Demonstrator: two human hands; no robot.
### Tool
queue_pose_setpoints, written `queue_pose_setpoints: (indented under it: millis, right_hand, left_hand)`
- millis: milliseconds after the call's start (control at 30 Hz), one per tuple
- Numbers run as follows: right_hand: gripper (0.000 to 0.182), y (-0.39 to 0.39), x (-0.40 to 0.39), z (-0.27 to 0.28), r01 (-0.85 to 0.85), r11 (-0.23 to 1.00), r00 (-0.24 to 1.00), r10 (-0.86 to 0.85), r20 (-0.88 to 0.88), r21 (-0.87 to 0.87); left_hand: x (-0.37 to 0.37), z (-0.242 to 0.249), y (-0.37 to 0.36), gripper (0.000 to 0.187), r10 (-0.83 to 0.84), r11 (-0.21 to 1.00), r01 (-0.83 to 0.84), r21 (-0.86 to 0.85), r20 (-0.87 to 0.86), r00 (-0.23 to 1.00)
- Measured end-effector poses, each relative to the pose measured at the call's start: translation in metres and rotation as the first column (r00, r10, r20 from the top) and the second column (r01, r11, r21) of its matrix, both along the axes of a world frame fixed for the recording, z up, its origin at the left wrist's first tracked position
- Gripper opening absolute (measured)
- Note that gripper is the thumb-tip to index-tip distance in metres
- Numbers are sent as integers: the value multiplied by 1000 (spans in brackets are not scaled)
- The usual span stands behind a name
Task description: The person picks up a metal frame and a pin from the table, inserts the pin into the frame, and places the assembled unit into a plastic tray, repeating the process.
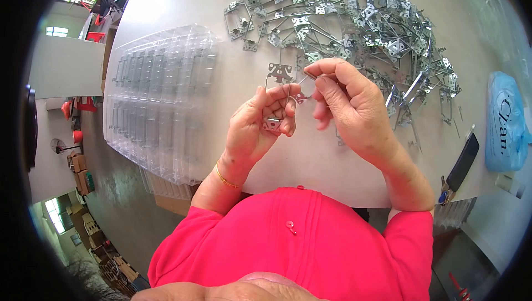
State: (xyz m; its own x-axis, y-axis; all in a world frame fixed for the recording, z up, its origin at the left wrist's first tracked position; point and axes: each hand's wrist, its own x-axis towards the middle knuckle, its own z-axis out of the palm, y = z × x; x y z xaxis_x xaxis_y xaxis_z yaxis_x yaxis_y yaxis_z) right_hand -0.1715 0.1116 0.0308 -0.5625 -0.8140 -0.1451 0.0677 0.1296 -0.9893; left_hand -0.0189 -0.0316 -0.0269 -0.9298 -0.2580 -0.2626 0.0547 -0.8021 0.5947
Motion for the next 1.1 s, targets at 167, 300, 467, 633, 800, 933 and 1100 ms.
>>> queue_pose_setpoints:
  millis: [167, 300, 467, 633, 800, 933, 1100]
  right_hand:
    - [20, -1, 1, 3, -1, 1000, 994, 5, 112, -31]
    - [14, -2, 7, 2, -36, 998, 994, 42, 101, -58]
    - [11, -3, 8, -2, -52, 997, 994, 58, 95, -57]
    - [10, -4, 9, -2, -51, 998, 995, 54, 81, -42]
    - [10, -4, 10, -3, -51, 997, 994, 55, 90, -51]
    - [17, -2, 9, -3, -68, 997, 994, 71, 81, -40]
    - [20, -3, 12, -3, -54, 998, 993, 58, 100, -39]
  left_hand:
    - [0, -1, 3, 62, -7, 988, 18, -154, 68, 998]
    - [1, 1, 6, 61, -9, 952, 45, -302, 117, 993]
    - [2, 4, 12, 61, -26, 908, 94, -408, 169, 985]
    - [3, 8, 13, 61, -9, 852, 90, -515, 158, 987]
    - [4, 4, 12, 59, 18, 771, 79, -632, 146, 989]
    - [6, -4, 12, 53, 90, 533, -6, -846, 50, 995]
    - [3, -5, 17, 46, 129, 287, -57, -956, -20, 991]
